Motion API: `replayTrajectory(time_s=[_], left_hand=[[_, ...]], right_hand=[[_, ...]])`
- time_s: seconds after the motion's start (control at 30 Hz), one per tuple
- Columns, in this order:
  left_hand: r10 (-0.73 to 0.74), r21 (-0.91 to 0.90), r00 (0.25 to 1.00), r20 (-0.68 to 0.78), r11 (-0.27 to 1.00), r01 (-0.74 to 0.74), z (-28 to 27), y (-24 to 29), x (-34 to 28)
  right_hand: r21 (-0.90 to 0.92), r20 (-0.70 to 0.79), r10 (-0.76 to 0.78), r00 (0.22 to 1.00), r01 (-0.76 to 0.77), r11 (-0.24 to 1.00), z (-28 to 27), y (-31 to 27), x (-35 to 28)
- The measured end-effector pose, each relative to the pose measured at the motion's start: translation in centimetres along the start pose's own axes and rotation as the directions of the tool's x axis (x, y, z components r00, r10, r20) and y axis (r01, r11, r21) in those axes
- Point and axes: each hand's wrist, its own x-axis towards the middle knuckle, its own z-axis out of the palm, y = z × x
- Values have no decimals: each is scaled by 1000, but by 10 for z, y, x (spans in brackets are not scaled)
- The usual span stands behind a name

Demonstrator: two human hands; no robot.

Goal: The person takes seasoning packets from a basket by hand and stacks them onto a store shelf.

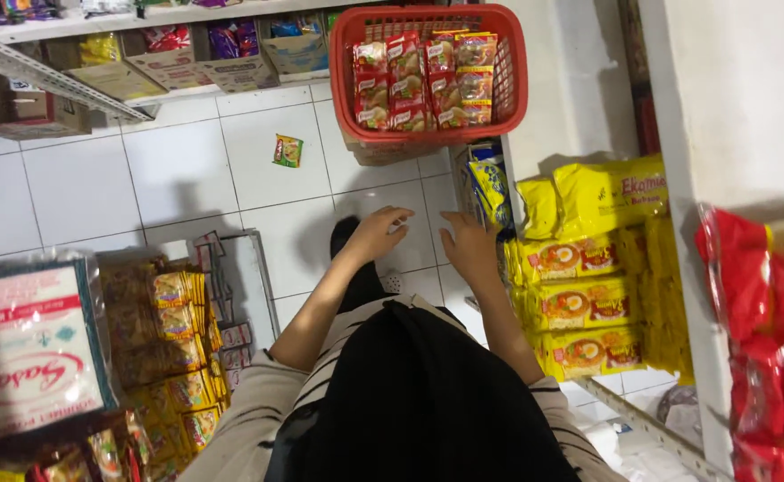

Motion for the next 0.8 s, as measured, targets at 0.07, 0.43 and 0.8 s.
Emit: replayTrajectory(time_s=[0.07, 0.43, 0.8], left_hand=[[-53, -49, 999, -3, 997, 53, -8, -18, 34], [-226, 281, 973, 47, 938, 204, -103, -141, 275], [-438, 585, 883, 167, 765, 269, -123, -220, 428]], right_hand=[[53, 40, -5, 999, 3, 999, 5, 4, 29], [231, 156, -89, 984, 51, 972, 149, 12, 215], [-50, 460, 152, 875, -146, 988, 212, 43, 250]])
